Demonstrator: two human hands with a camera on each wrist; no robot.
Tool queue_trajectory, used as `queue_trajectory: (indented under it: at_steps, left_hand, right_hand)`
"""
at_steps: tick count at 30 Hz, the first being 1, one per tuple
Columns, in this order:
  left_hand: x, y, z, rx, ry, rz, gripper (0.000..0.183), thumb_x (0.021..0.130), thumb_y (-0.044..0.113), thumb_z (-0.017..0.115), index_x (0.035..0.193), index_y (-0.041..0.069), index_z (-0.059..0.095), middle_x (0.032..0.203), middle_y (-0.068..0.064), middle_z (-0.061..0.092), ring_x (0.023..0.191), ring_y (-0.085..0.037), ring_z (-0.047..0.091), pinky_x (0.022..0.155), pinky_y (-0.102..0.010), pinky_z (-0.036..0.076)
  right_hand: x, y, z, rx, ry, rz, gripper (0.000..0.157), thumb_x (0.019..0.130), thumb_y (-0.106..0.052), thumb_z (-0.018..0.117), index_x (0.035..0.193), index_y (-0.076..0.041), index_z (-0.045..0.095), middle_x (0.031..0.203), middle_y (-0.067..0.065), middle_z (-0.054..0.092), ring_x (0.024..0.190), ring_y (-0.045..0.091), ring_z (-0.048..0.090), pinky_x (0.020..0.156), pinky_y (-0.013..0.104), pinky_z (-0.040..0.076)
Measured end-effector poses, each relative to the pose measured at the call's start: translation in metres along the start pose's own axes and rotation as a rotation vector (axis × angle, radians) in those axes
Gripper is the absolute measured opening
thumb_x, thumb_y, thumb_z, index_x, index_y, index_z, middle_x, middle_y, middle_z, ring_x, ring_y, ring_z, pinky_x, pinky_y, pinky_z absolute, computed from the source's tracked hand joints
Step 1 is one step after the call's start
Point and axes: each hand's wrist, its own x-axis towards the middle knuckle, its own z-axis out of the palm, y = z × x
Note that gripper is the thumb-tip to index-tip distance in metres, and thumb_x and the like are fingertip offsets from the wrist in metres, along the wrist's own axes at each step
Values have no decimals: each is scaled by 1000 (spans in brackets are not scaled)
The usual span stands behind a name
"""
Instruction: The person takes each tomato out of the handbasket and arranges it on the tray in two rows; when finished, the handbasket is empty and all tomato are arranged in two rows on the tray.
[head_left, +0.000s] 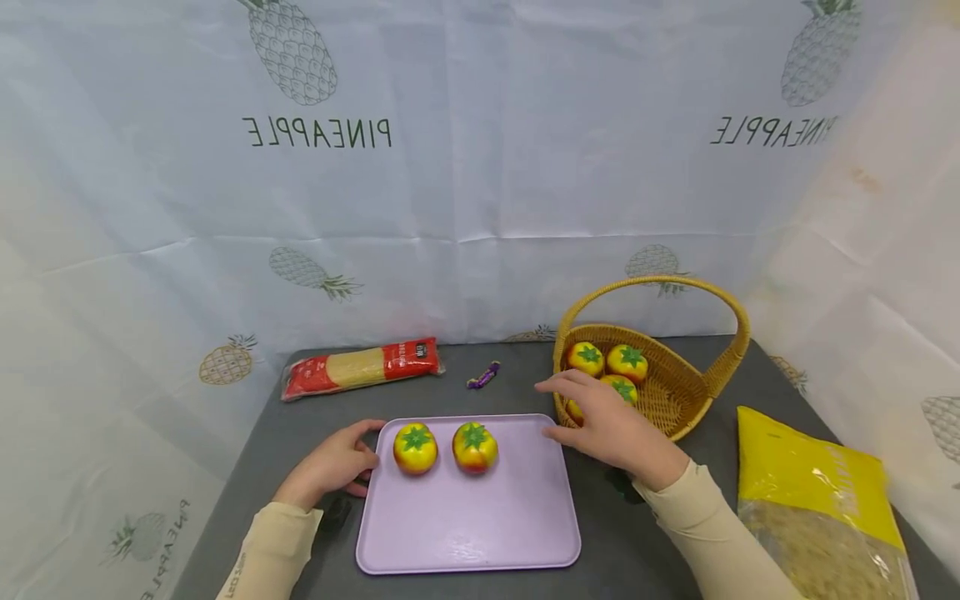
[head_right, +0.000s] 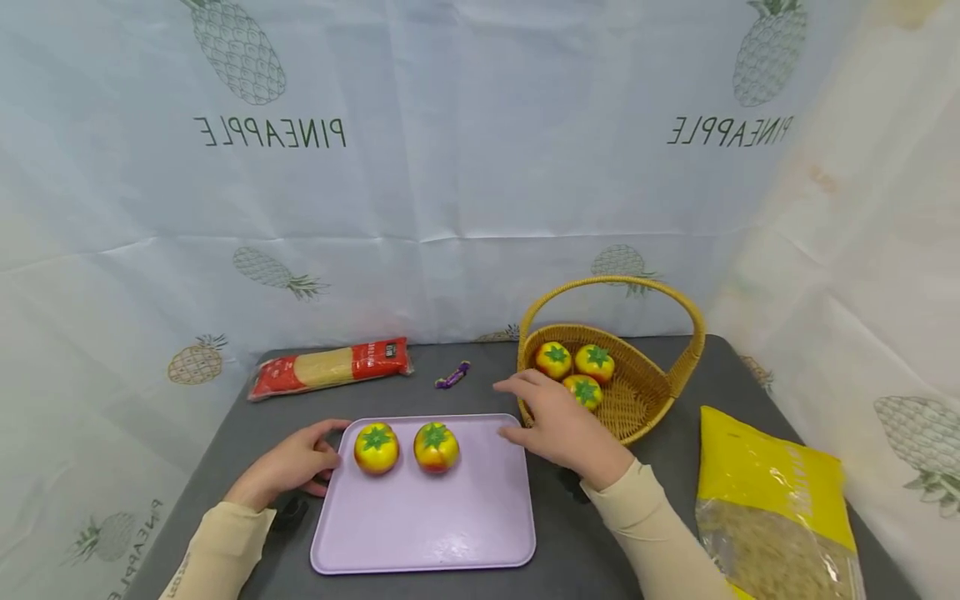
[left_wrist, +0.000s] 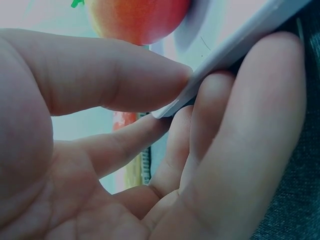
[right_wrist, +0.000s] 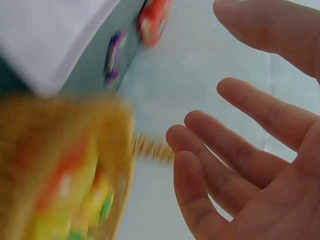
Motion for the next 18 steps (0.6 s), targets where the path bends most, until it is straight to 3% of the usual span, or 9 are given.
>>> queue_trajectory:
  at_steps: [3,8,18]
  left_hand:
    - [-1,0,0,18,5,-8,66,96,9,69,159,11,49,101,-15,63,82,-26,64,67,-38,68]
    - [0,4,-2,42,1,-1,66,96,10,70,158,10,49,104,-15,64,85,-26,64,67,-38,68]
    - [-1,2,-1,26,-1,-13,67,95,10,71,158,10,49,101,-15,64,84,-26,64,67,-38,68]
  right_hand:
    - [-8,24,-17,-37,27,21,59,90,-26,88,145,-15,68,148,14,64,130,38,67,106,58,59]
    - [-20,62,-33,-61,74,93,60,90,-22,88,145,-11,67,144,18,66,127,41,66,103,61,58]
    - [-28,103,-24,-32,107,175,62,90,-19,88,146,-8,66,141,21,66,126,44,66,104,64,57]
